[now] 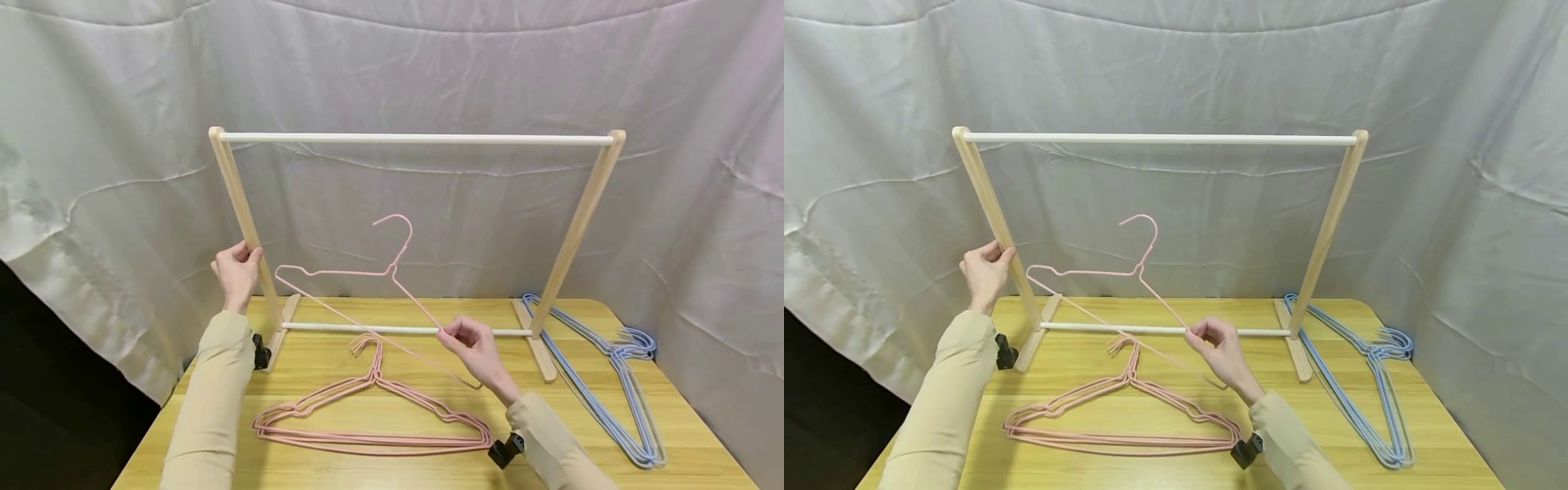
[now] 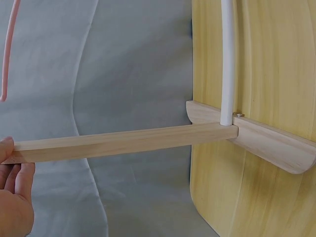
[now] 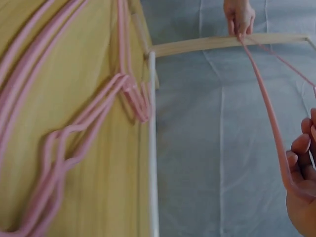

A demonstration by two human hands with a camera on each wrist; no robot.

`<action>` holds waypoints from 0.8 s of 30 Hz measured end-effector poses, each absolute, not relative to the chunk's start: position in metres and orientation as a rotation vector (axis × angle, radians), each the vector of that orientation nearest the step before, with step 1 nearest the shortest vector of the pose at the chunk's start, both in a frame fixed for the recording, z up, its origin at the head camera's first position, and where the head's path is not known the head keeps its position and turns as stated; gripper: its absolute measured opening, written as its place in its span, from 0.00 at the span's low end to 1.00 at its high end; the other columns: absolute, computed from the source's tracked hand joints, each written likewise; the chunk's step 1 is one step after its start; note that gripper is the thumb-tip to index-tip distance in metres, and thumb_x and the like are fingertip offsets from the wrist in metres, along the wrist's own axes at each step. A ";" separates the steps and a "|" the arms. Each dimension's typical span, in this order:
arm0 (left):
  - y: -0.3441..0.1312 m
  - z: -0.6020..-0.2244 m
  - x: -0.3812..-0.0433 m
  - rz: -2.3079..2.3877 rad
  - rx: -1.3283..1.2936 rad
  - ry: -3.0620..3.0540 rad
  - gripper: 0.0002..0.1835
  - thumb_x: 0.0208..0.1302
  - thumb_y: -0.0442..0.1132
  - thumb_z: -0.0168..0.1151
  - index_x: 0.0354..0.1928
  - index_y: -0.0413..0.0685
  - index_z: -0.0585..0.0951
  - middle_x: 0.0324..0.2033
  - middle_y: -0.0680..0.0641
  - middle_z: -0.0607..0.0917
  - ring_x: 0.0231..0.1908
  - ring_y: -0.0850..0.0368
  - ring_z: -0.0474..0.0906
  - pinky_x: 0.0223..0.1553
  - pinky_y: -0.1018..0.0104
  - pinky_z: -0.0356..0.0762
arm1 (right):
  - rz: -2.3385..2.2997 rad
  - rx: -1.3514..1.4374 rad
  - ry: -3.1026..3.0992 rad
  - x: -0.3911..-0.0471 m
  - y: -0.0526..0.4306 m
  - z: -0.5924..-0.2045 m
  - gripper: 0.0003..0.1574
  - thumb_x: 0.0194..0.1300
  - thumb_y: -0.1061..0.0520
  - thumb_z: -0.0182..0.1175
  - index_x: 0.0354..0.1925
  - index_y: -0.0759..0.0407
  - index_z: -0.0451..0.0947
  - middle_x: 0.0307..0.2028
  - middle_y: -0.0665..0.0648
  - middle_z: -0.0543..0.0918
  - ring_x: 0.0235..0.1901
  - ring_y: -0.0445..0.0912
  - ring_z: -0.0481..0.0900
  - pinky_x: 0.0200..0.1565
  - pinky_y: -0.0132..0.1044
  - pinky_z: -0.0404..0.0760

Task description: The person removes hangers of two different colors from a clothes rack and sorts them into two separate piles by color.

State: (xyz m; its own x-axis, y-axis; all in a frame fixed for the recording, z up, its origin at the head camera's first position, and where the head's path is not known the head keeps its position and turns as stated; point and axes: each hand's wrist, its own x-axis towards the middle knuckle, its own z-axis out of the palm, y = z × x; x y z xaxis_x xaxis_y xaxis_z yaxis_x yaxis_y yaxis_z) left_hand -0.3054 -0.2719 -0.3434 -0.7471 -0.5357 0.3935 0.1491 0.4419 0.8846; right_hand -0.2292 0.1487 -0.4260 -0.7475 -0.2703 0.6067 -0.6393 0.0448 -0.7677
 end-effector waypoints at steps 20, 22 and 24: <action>-0.271 -0.343 -0.305 -1.357 0.319 -2.035 0.14 0.67 0.35 0.65 0.52 0.35 0.86 0.49 0.30 0.85 0.65 0.42 0.66 0.67 0.50 0.53 | 1.845 1.038 -2.415 -0.210 0.165 -0.479 0.07 0.68 0.66 0.60 0.32 0.71 0.78 0.24 0.70 0.77 0.25 0.32 0.75 0.29 0.33 0.79; -0.271 -0.343 -0.304 -1.367 0.325 -2.034 0.15 0.67 0.35 0.65 0.52 0.35 0.85 0.50 0.30 0.85 0.66 0.43 0.65 0.68 0.50 0.54 | 1.839 1.058 -2.446 -0.209 0.165 -0.483 0.09 0.69 0.66 0.60 0.32 0.72 0.77 0.24 0.71 0.77 0.24 0.32 0.74 0.27 0.31 0.78; -0.271 -0.342 -0.304 -1.372 0.330 -2.037 0.15 0.67 0.35 0.65 0.53 0.36 0.85 0.50 0.30 0.85 0.67 0.43 0.64 0.68 0.50 0.55 | 1.824 1.061 -2.490 -0.207 0.165 -0.487 0.09 0.69 0.65 0.60 0.32 0.72 0.78 0.23 0.71 0.77 0.23 0.31 0.72 0.26 0.28 0.75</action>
